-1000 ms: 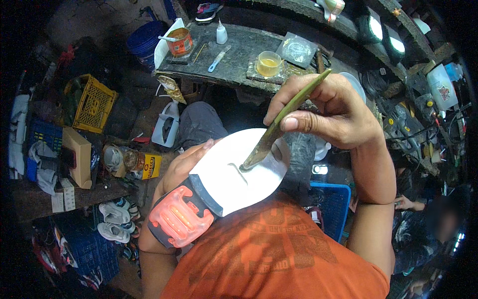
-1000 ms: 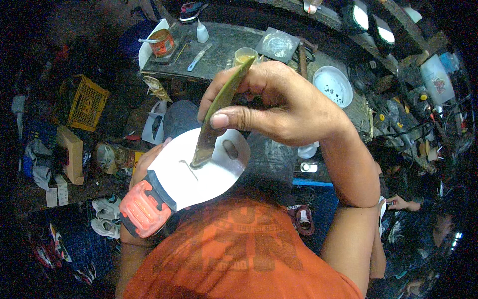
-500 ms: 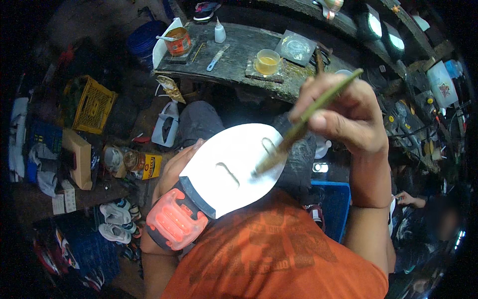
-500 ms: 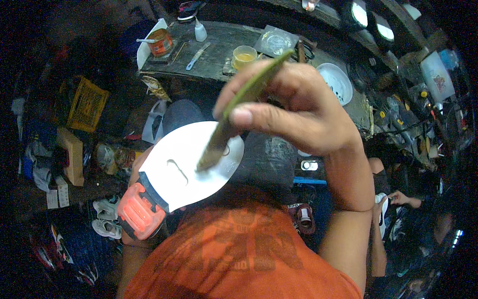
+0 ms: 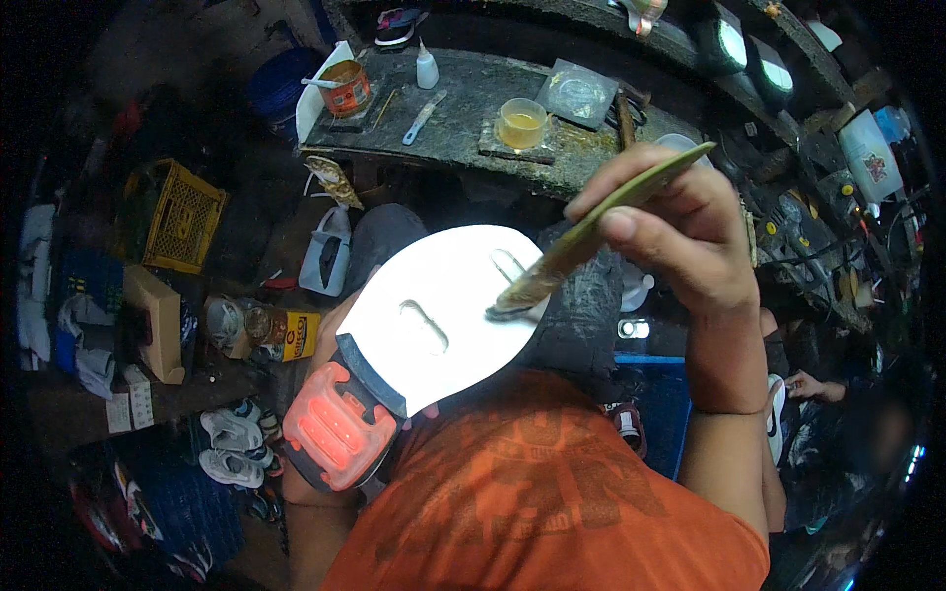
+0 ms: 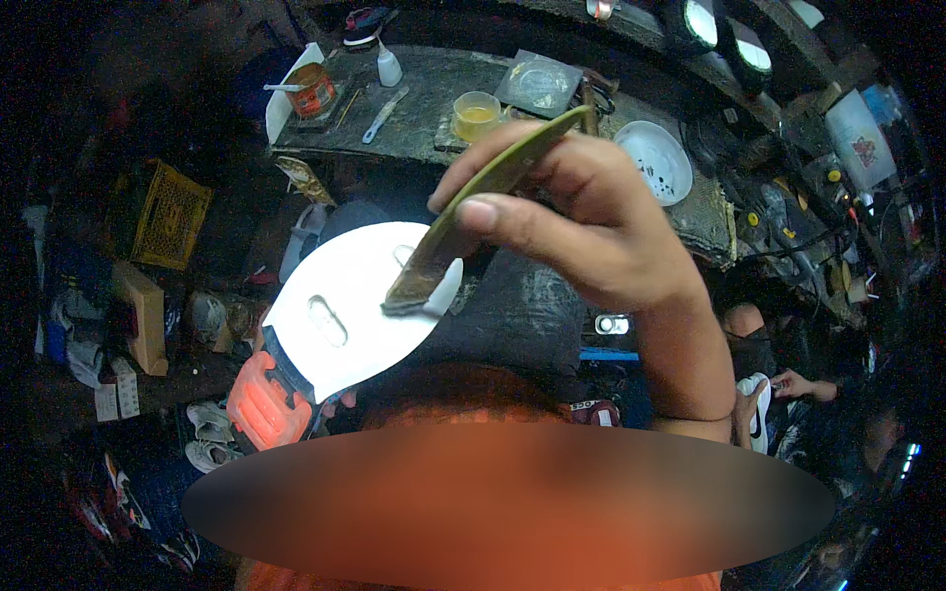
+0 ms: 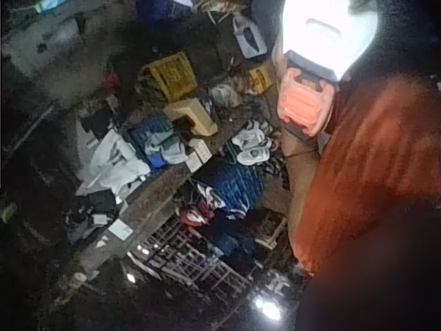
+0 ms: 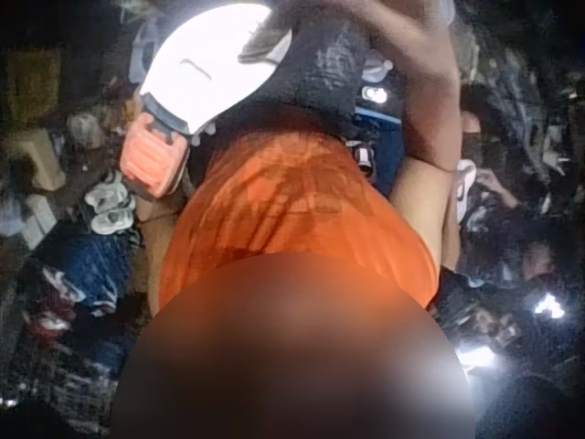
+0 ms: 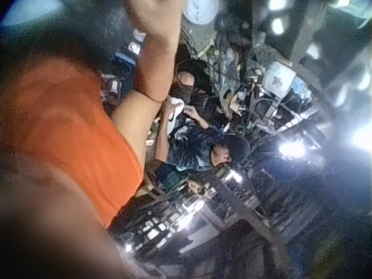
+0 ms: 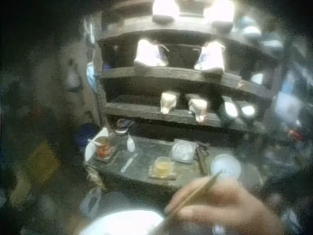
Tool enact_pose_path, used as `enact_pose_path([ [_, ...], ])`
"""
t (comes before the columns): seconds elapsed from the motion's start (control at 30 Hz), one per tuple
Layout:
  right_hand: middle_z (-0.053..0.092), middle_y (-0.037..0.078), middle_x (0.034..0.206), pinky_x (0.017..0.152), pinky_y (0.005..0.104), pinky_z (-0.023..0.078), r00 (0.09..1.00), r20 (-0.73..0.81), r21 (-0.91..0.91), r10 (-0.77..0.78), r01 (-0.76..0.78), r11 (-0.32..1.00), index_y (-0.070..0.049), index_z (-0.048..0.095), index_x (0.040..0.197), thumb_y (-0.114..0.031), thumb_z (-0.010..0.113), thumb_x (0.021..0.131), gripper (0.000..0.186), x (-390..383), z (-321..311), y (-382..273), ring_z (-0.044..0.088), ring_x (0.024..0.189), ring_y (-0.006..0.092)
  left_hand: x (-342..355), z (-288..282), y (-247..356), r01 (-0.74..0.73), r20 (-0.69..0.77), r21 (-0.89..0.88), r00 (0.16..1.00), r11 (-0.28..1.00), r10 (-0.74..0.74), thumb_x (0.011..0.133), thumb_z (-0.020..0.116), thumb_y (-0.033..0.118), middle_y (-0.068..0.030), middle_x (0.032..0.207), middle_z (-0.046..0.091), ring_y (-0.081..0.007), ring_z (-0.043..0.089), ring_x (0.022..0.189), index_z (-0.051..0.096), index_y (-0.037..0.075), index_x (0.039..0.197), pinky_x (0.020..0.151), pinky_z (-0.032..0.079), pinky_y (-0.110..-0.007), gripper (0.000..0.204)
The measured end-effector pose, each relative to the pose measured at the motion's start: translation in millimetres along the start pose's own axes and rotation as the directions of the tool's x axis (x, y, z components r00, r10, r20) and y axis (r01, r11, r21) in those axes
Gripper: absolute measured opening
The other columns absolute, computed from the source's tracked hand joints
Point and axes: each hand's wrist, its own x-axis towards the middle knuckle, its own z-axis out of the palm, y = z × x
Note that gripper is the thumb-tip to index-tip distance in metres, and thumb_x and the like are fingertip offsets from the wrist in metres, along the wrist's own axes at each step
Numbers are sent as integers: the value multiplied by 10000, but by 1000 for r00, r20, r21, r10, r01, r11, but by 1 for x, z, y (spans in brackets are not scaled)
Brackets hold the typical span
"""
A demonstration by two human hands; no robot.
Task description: The person paints the sole of a sneaker with a brush, repeatedly dipping the brush into a small container of yellowish liquid. They rotate the shoe to cover different areas of the sole and then place the shoe on a shelf before picking up another shoe to continue painting.
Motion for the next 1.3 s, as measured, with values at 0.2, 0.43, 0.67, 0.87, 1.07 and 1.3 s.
enact_pose_path([
  [0.2, 703, 91, 959, 822, 294, 523, 994, 45, 119, -103, 97, 988, 7, 710, 1032, -149, 703, 917, 194, -13, 1, 0, 673, 917, 178, -8, -1, 4, 54, -8, -71, 998, 996, -55, 925, 590, 185, -221, 1061, 671, -326, 682, 854, 509, -40, 1342, 700, 545, -369, 481],
  [0.43, 700, 87, 973, 814, 283, 524, 975, 84, -30, -204, 207, 978, 12, 702, 1046, -97, 686, 915, 172, -26, 3, 3, 671, 914, 156, -20, 0, 5, 123, 1, -173, 992, 977, -125, 957, 543, 210, -223, 1028, 677, -323, 688, 788, 518, -42, 1317, 629, 550, -361, 441],
  [0.67, 694, 100, 967, 794, 296, 528, 987, -39, -199, -154, 143, 969, 8, 698, 1064, -102, 699, 920, 181, -25, 11, 0, 674, 911, 181, -22, 3, 8, 167, 0, -268, 985, 949, -174, 989, 496, 235, -226, 994, 683, -320, 694, 722, 526, -44, 1293, 558, 556, -352, 414],
  [0.87, 695, 96, 971, 807, 295, 517, 989, -54, 138, -134, 140, 980, 12, 697, 1055, -154, 704, 915, 218, -30, 15, -5, 664, 912, 157, -18, 4, 9, 192, -21, -393, 976, 899, -218, 1016, 456, 256, -228, 965, 688, -317, 699, 666, 534, -46, 1272, 497, 561, -345, 403],
  [1.07, 698, 89, 977, 807, 296, 522, 991, 97, -71, -93, 100, 992, 10, 682, 1074, -139, 665, 953, 192, -25, 21, 1, 670, 905, 164, -11, 15, 19, 183, -166, -497, 939, 848, -300, 1043, 415, 277, -230, 936, 693, -314, 704, 610, 541, -47, 1251, 436, 567, -338, 405],
  [1.3, 726, 95, 962, 779, 323, 493, 942, -150, -171, -300, 274, 946, -10, 721, 1052, 8, 717, 860, 194, -22, 30, 17, 652, 843, 189, 14, 8, 31, 391, 84, -651, 889, 650, -450, 1051, 445, 313, -228, 892, 702, -329, 702, 557, 540, -63, 1266, 395, 572, -316, 444],
])
